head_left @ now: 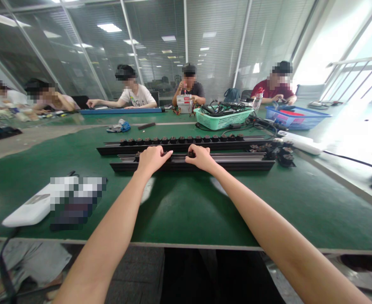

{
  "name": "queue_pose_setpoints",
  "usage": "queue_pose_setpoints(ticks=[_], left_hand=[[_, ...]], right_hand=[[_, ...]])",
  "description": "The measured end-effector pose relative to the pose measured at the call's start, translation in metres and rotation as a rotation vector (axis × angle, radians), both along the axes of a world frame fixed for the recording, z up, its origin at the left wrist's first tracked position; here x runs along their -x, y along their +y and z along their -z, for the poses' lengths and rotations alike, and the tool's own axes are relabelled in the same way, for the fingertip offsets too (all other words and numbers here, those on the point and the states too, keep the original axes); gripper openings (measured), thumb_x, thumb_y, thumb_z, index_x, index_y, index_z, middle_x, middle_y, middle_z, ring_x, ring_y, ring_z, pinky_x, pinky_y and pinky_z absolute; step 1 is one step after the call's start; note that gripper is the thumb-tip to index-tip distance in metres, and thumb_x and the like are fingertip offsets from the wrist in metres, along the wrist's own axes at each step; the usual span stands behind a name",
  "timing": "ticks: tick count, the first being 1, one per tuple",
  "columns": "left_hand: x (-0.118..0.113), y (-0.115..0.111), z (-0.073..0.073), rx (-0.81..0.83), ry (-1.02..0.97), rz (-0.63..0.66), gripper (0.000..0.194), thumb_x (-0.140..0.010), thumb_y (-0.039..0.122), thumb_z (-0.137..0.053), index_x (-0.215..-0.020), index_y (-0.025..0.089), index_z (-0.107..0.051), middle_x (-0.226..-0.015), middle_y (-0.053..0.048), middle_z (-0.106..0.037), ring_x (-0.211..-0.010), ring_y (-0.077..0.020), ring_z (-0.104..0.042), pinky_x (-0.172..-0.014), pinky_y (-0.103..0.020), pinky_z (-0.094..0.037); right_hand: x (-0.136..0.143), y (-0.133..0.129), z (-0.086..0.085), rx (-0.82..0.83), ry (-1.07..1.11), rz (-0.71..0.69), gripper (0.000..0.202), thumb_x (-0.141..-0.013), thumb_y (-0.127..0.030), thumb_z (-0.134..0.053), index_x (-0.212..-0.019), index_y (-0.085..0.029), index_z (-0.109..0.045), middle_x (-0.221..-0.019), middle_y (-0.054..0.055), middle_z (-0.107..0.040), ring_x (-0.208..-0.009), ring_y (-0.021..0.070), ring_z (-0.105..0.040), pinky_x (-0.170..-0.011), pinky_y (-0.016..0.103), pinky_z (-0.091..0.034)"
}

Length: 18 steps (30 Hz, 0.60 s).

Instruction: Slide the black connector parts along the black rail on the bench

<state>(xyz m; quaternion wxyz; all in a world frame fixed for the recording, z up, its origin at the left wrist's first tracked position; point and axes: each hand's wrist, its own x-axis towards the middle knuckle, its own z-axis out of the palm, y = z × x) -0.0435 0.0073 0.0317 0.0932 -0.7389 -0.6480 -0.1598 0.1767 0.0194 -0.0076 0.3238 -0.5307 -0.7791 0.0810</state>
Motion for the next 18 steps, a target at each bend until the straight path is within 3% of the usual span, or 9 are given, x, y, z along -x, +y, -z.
queue_pose_setpoints(ticks=[18], left_hand=[[0.0005,0.0006,0.0005,0.009,-0.001,-0.007,0.054,-0.093,0.070,-0.047,-0.091,0.021,-0.071,-0.094,-0.013,-0.076,-0.093,-0.0320,-0.072,-0.081,-0.038,-0.052]], right_hand=[[-0.0015,0.0009,0.0022,-0.022,0.009,0.011,0.020,-0.081,-0.039,-0.063,-0.089,-0.022,-0.055,-0.094,0.004,-0.070,-0.095,0.0254,-0.060,-0.084,0.035,-0.028]])
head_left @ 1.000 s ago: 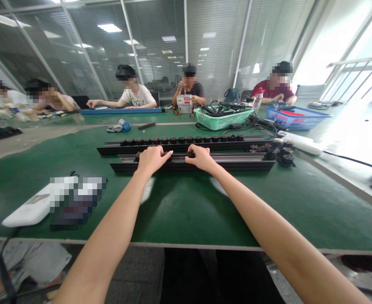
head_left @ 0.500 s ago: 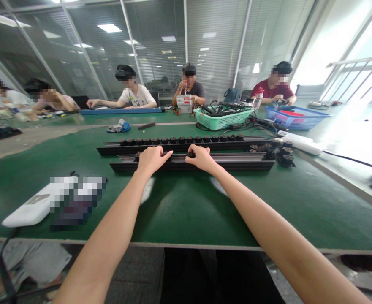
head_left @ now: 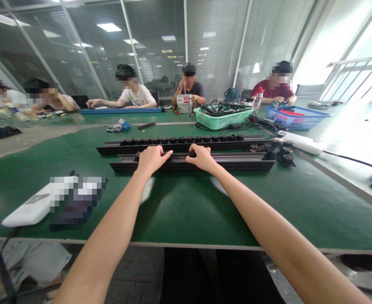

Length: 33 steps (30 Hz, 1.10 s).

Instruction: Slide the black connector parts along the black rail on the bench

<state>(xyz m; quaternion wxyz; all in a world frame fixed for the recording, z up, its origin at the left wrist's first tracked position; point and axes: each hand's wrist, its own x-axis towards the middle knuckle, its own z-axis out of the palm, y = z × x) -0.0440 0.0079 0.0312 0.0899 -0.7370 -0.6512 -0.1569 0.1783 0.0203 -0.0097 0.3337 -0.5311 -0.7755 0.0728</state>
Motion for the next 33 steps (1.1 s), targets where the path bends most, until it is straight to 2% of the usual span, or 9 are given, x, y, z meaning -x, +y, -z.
queue_pose_setpoints(ticks=[26,33], left_hand=[[0.0009,0.0005,0.0007,-0.005,-0.004,0.004,0.054,-0.093,0.070,-0.046,-0.090,0.021,-0.071,-0.093,-0.013,-0.075,-0.093,-0.0315,-0.071,-0.082,-0.039,-0.052],[0.0009,0.0010,0.0014,-0.007,-0.003,-0.002,0.054,-0.093,0.070,-0.047,-0.090,0.022,-0.071,-0.093,-0.013,-0.076,-0.094,-0.0316,-0.072,-0.081,-0.038,-0.053]], right_hand=[[-0.0014,0.0005,0.0008,-0.007,0.038,0.024,0.022,-0.079,-0.040,-0.064,-0.084,-0.022,-0.052,-0.089,0.003,-0.067,-0.094,0.0254,-0.059,-0.084,0.035,-0.029],[0.0001,-0.0027,-0.0001,-0.025,-0.023,0.032,0.020,-0.082,-0.040,-0.063,-0.089,-0.022,-0.054,-0.093,0.005,-0.069,-0.096,0.0271,-0.060,-0.087,0.037,-0.031]])
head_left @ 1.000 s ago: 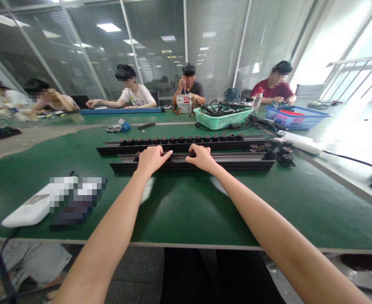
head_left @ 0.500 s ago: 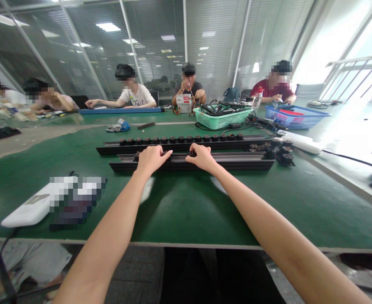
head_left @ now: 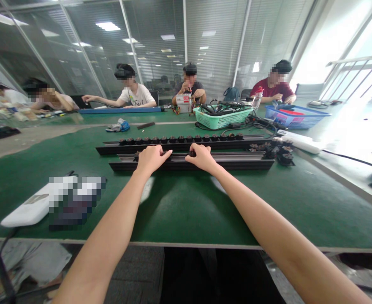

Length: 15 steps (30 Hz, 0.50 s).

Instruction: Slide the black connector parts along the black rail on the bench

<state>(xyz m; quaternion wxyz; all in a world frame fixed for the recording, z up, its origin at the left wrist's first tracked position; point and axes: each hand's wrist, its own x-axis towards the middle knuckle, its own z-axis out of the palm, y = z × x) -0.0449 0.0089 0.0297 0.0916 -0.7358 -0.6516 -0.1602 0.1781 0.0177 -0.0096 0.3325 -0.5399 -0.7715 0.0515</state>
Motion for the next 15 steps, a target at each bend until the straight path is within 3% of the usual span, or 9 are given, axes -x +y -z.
queue_pose_setpoints(ticks=[6,15], left_hand=[[0.000,0.000,0.000,0.000,-0.001,-0.001,0.055,-0.093,0.071,-0.046,-0.091,0.022,-0.071,-0.093,-0.012,-0.076,-0.094,-0.0317,-0.072,-0.081,-0.038,-0.053],[-0.001,0.000,-0.001,-0.001,-0.004,0.000,0.055,-0.093,0.070,-0.046,-0.091,0.022,-0.071,-0.096,-0.013,-0.076,-0.095,-0.0319,-0.072,-0.082,-0.039,-0.053]], right_hand=[[-0.002,-0.002,-0.008,0.010,-0.074,-0.020,0.019,-0.081,-0.035,-0.065,-0.092,-0.022,-0.056,-0.084,0.003,-0.068,-0.085,0.0246,-0.061,-0.089,0.036,-0.032],[-0.020,-0.004,-0.014,0.146,0.117,-0.142,0.030,-0.077,-0.044,-0.074,-0.088,-0.023,-0.056,-0.075,-0.006,-0.057,-0.076,0.0164,-0.055,-0.080,0.030,-0.033]])
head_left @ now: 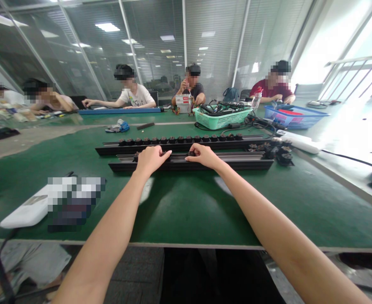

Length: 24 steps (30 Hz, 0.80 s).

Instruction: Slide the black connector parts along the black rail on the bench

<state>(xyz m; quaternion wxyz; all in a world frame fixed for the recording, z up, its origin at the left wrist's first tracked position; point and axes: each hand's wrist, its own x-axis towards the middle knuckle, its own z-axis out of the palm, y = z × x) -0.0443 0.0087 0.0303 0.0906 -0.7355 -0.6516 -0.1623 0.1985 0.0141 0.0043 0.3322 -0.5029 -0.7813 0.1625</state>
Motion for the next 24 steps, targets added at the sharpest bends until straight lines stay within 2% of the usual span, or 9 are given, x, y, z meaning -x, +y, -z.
queue_pose_setpoints(ticks=[8,24], left_hand=[[0.0001,-0.0013,-0.0006,0.000,-0.003,0.003,0.054,-0.093,0.070,-0.047,-0.089,0.022,-0.070,-0.095,-0.012,-0.076,-0.094,-0.0320,-0.072,-0.082,-0.039,-0.053],[-0.0010,-0.0011,-0.0010,0.001,-0.009,0.004,0.052,-0.093,0.068,-0.049,-0.088,0.021,-0.071,-0.092,-0.012,-0.075,-0.092,-0.0314,-0.072,-0.081,-0.039,-0.053]], right_hand=[[0.0040,0.0031,0.0041,-0.011,-0.003,0.026,0.025,-0.078,-0.039,-0.070,-0.088,-0.023,-0.054,-0.077,-0.005,-0.059,-0.076,0.0166,-0.056,-0.085,0.032,-0.033],[0.0037,0.0018,0.0041,-0.046,-0.049,0.060,0.024,-0.076,-0.035,-0.066,-0.084,-0.024,-0.047,-0.080,-0.002,-0.061,-0.077,0.0185,-0.055,-0.082,0.032,-0.032]])
